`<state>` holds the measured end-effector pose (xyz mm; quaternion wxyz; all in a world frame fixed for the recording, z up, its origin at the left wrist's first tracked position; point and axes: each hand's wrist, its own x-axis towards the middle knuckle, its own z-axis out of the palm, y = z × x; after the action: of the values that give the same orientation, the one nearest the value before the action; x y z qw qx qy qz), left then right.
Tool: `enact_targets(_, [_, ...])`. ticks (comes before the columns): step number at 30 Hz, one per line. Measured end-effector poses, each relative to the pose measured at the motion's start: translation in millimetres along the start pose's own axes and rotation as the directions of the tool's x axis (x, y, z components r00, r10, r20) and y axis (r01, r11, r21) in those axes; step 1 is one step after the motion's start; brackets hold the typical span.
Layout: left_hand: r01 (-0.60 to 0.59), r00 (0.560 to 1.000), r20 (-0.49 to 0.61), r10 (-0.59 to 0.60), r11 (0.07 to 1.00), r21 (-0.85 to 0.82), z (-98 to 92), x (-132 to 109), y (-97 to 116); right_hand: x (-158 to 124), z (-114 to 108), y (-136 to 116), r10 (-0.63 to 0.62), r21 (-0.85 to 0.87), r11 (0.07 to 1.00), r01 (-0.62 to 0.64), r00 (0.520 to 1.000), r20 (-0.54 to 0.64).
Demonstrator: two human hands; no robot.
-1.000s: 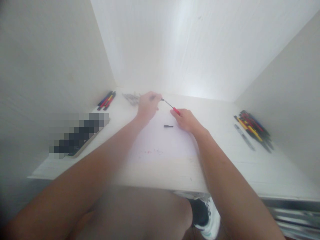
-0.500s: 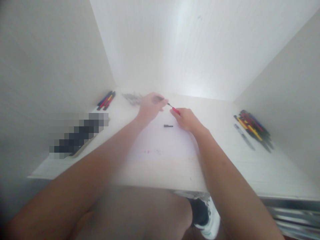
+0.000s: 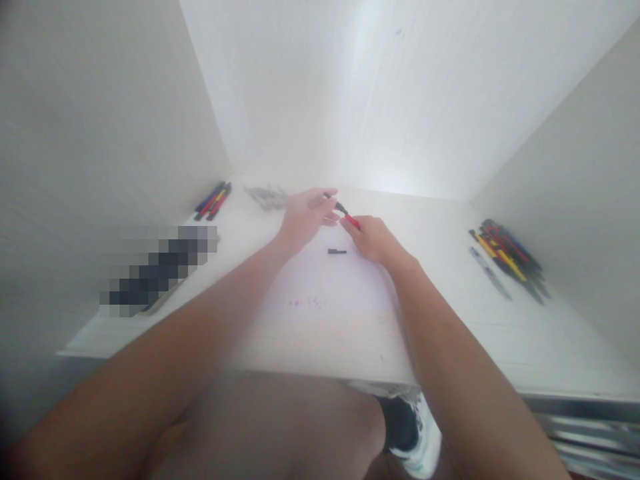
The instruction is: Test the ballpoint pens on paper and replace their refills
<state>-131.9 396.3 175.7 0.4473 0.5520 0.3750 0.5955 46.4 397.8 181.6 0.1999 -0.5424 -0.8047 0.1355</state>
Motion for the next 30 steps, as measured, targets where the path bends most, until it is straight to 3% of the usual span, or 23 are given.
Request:
enact_targets(16, [0.114,0.993,0.052,-0.107,0.983,-0.144,0.6,-3.8,7.7,1.4,0.1,5.2,-0.004,0.009,1.000,0.004,1.000,-0.017])
enact_targets(30, [0.110,0.994,0.023,-0.109,0.989,-0.099,-0.4,-1.9,3.9,1.9,0.0,3.0,0.013,0.008,1.000,-0.013,0.999,-0.035])
